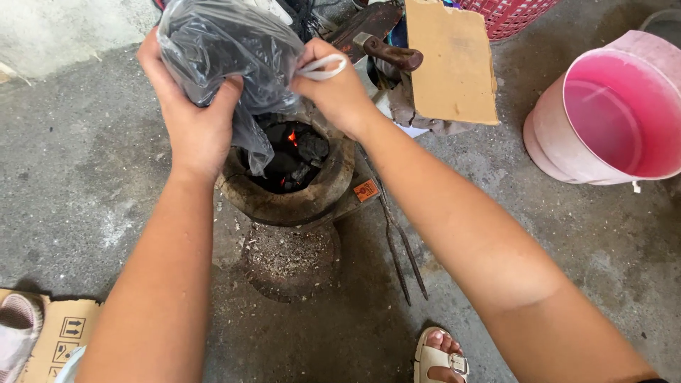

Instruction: Tending to a charcoal stove by adding charcoal and fanning the fire.

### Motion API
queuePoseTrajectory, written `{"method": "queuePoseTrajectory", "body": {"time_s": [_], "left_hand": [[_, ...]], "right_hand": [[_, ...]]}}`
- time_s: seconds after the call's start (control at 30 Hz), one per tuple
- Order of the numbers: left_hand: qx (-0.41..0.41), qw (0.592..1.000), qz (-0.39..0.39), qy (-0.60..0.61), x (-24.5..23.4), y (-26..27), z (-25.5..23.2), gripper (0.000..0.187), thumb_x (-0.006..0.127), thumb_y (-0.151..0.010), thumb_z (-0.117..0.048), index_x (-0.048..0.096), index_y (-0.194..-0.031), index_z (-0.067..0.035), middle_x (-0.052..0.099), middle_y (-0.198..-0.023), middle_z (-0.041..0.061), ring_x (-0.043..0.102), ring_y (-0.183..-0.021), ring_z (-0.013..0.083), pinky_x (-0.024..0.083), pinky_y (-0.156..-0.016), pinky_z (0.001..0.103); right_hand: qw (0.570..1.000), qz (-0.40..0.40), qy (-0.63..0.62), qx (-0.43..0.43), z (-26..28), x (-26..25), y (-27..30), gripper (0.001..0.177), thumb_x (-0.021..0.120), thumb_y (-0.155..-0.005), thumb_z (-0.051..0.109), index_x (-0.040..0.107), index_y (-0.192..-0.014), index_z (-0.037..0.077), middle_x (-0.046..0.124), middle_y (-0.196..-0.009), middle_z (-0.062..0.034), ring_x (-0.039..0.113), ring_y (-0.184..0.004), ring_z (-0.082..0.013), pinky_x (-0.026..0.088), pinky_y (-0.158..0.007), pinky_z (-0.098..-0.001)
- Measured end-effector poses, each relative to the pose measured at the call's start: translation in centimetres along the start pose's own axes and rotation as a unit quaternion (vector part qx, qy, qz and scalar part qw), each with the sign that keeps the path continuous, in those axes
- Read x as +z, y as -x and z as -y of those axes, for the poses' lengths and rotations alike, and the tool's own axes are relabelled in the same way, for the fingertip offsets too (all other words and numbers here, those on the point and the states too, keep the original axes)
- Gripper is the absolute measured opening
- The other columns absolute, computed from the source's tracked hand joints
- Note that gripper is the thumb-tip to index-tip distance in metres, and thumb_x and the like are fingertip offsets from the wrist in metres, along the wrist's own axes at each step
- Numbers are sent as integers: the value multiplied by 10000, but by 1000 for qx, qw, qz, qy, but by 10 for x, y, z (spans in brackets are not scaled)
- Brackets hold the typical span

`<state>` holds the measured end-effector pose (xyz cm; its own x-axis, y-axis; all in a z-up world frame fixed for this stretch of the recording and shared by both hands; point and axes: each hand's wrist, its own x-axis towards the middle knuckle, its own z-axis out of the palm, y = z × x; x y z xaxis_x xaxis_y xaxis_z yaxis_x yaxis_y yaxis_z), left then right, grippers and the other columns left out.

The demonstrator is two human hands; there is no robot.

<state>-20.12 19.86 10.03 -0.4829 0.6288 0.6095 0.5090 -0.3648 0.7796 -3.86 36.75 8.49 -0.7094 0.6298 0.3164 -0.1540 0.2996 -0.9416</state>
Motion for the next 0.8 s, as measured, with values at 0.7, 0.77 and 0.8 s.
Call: {"method": "queuePoseTrajectory", "body": {"time_s": [0.7, 0.77, 0.8], "left_hand": [[33, 997, 67, 20, -14, -12, -16, 806, 738, -1022, 40, 207, -1561, -240, 522, -1501, 83, 519, -1393, 219, 437, -1264, 378], [49, 994, 100, -3, -17, -13, -17, 829, 740, -997, 97, 220, -1554, -229, 509, -1492, 97, 501, -1391, 232, 438, -1259, 382], [49, 994, 100, -4, -17, -13, -16, 829, 740, -997, 97, 220, -1554, -229, 509, -1492, 97, 501, -1391, 232, 438, -1259, 382]], "right_hand": [[997, -47, -54, 0, 26, 0, 0, 259, 702, -889, -86, 522, -930, 96, 572, -862, 15, 557, -812, -87, 470, -690, -266], [979, -69, -152, 117, 38, 0, 2, 260, 604, -839, -100, 490, -883, 130, 615, -868, 8, 621, -803, -91, 556, -672, -264], [979, -69, -152, 117, 25, -3, 0, 260, 604, -839, -100, 490, -883, 130, 615, -868, 8, 621, -803, -91, 556, -672, -264]]}}
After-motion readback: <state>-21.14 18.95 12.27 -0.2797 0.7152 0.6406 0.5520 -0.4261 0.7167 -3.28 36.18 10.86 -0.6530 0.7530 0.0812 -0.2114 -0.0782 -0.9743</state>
